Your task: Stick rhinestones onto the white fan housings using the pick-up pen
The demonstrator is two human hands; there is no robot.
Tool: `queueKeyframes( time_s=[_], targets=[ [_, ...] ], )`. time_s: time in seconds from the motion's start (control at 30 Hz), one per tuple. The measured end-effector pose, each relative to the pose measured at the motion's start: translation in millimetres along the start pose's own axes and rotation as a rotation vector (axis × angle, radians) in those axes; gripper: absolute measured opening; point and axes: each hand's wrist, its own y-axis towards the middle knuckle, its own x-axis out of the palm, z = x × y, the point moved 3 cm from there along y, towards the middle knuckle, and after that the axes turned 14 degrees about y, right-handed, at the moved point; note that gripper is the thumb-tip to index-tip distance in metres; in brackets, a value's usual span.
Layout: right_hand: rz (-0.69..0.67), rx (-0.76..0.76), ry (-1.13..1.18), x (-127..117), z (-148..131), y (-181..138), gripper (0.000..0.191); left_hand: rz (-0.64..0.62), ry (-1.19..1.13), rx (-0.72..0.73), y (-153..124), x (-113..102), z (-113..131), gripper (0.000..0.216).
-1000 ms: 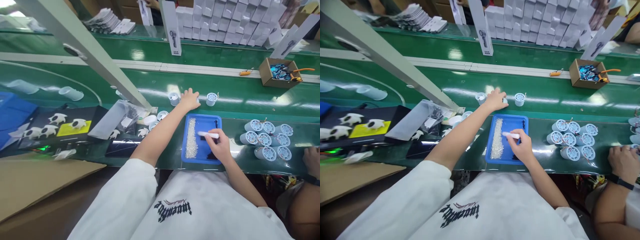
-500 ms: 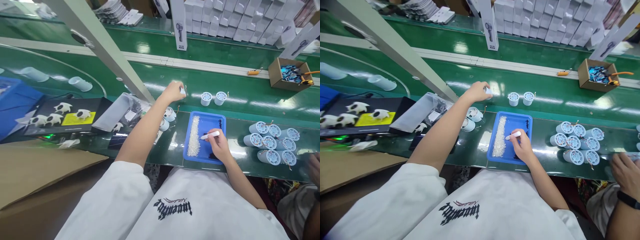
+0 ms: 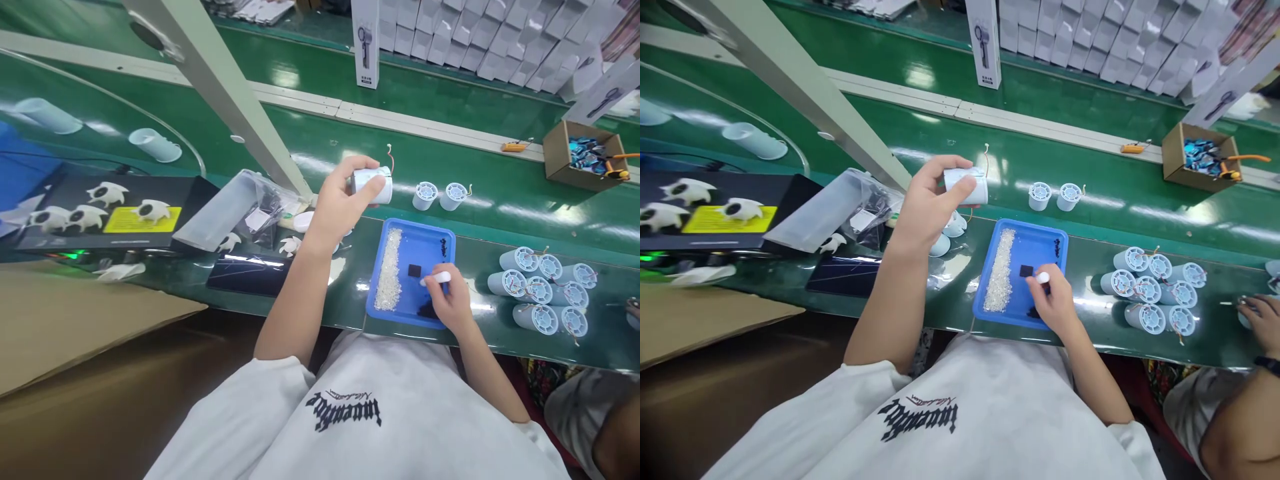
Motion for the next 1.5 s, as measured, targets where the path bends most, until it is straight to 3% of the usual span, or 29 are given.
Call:
queueKeyframes(
  time_s=[0.1, 0.2, 0.63, 0.8, 0.9, 1.03, 1.23, 1.5],
  targets=[
    [0.12, -0.031, 0.03, -8.1, 2.2, -7.1, 0.01, -0.034, -0.189, -0.108, -10.4, -1.5, -6.8, 0.025],
    [0.139, -0.052, 0.044, -8.9, 4.1, -11.0, 0.01, -0.073, -0.268, -0.162, -15.0, -2.5, -15.3, 0.031],
    [0.066, -0.147, -0.088, -6.0, 1.5, -16.4, 0.011, -0.012, -0.379, -0.243, -19.2, -6.1, -40.1, 0.044],
    [0.023, -0.146, -0.172, -4.9, 2.4, -11.1, 0.013, -0.047, -0.472, -0.251, -22.5, -1.9, -37.0, 0.033],
    [0.044, -0.189, -0.127, -2.6, 0.4, 1.8, 0.011, -0.082, -0.513, -0.263, -24.1, 5.7, -34.4, 0.023],
    [-0.055, -0.145, -0.028, 7.1, -9.1, 15.9, 0.003, -0.096, -0.517, -0.264, -28.5, 14.2, -36.4, 0.021],
    [0.236, -0.151, 0.377, 5.7, -38.3, 11.3, 0.016, -0.181, -0.475, -0.282, -41.6, 24.3, -36.9, 0.046],
    [0.302, -0.156, 0.45, 4.3, -42.8, 11.6, 0.015, -0.26, -0.377, -0.211, -52.3, 37.1, -30.1, 0.048]
  ],
)
